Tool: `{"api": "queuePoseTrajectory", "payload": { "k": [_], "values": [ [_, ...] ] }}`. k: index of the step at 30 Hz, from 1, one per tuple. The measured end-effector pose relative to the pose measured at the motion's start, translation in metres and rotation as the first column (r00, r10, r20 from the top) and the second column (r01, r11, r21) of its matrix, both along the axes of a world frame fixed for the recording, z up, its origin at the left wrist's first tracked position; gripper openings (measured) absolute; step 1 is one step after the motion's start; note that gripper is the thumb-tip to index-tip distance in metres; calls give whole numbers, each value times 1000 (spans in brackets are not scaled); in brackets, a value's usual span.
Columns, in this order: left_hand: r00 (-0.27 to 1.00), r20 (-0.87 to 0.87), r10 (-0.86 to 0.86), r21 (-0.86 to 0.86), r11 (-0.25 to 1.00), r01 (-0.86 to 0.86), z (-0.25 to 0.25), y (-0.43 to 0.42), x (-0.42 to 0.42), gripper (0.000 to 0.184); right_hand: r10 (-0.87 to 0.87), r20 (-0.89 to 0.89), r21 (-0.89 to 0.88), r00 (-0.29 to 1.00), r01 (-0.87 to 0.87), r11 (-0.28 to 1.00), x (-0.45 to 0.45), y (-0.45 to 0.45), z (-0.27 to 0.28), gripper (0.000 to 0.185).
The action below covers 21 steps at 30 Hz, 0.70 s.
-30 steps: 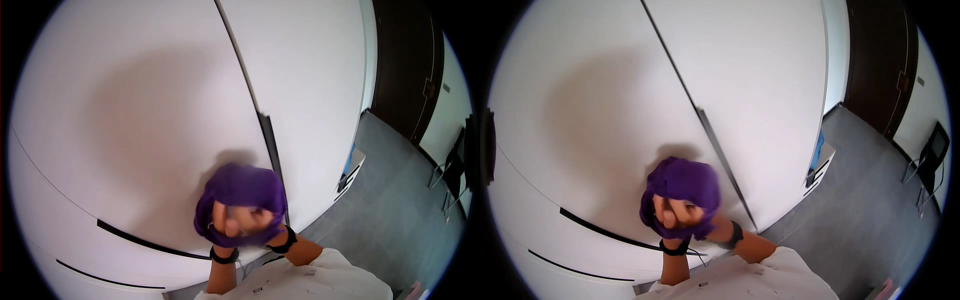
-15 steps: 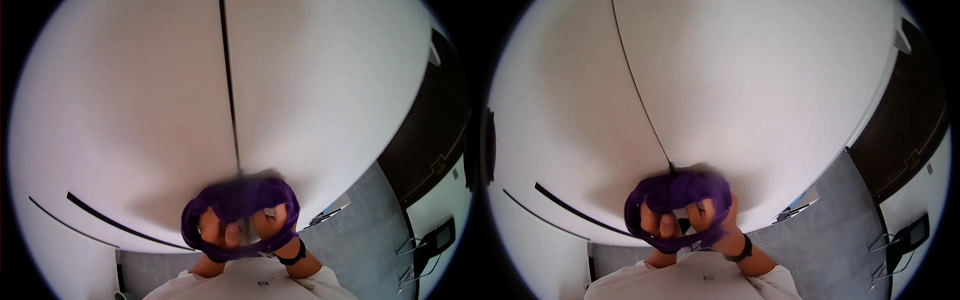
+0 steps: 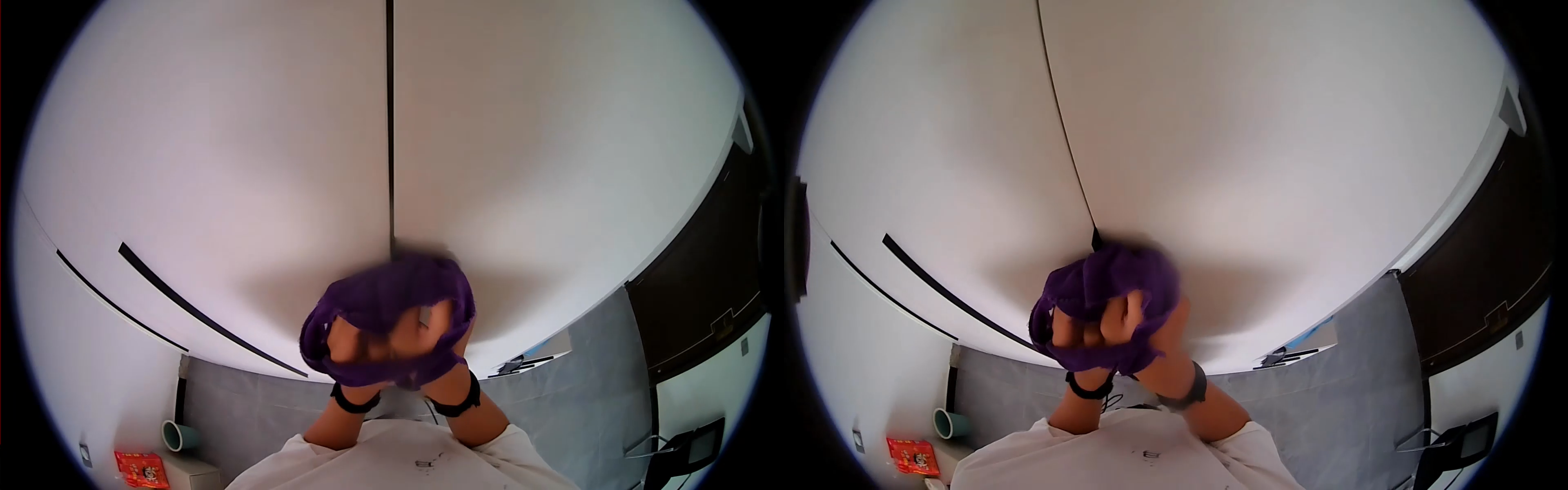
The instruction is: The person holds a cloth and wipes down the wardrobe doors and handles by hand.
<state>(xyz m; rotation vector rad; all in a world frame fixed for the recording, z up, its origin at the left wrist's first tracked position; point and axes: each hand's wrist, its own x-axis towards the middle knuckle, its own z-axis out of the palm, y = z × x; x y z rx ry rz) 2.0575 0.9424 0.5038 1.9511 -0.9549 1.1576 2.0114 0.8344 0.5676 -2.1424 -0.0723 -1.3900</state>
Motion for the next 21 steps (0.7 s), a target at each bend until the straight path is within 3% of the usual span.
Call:
{"api": "queuePoseTrajectory", "payload": {
  "k": [2, 3, 4, 6, 7, 8, 9, 10, 12, 15, 18, 19, 21],
  "values": [
    [981, -112, -157, -160, 977, 138, 4, -9, -5, 32, -31, 17, -114, 999, 33, 993, -8, -7, 0, 31],
    [957, -155, -244, -243, 949, 203, 7, -12, -5, 31, -70, -85, -101, 994, 61, 993, -10, -6, -11, 28],
    [956, -143, -255, -257, 943, 212, 2, -13, -4, 31, -107, -183, -91, 977, 92, 992, -13, -5, -19, 24],
    [919, -276, -282, -293, 935, 199, -15, -15, -1, 32, -7, -209, -2, 978, 6, 1000, -18, -6, -25, 23],
    [966, -196, -168, -180, 975, 133, -7, -14, -8, 36, -1, -191, 14, 982, 4, 1000, -19, -7, -33, 23],
    [845, -309, -436, -411, 862, 295, 8, -11, -15, 35, 6, -172, 25, 985, -1, 1000, -19, -7, -41, 22],
    [854, -290, -431, -392, 868, 305, 8, -9, -13, 32, 76, -140, 161, 987, -53, 986, -20, -6, -45, 22],
    [860, -282, -426, -388, 870, 304, 5, -5, -11, 28, 100, -161, 156, 982, -74, 985, -15, -14, -60, 24],
    [815, -385, -433, -255, 898, 357, 11, 5, -10, 26, 218, -173, 338, 960, -150, 929, -21, -20, -68, 24],
    [749, -458, -479, -254, 878, 406, 19, 12, -9, 22, 205, -180, 381, 962, -124, 916, -24, -18, -55, 9],
    [746, -476, -465, -248, 885, 394, 16, 11, -8, 20, 272, -67, 421, 960, -220, 880, -24, -14, -43, 5],
    [736, -493, -464, -244, 886, 395, 17, 8, -9, 19, 256, -19, 502, 966, -213, 838, -21, -9, -40, 7],
    [749, -505, -428, -242, 904, 353, 16, 7, -9, 19, 178, -58, 437, 982, -136, 889, -13, -4, -44, 10]
  ]
}}
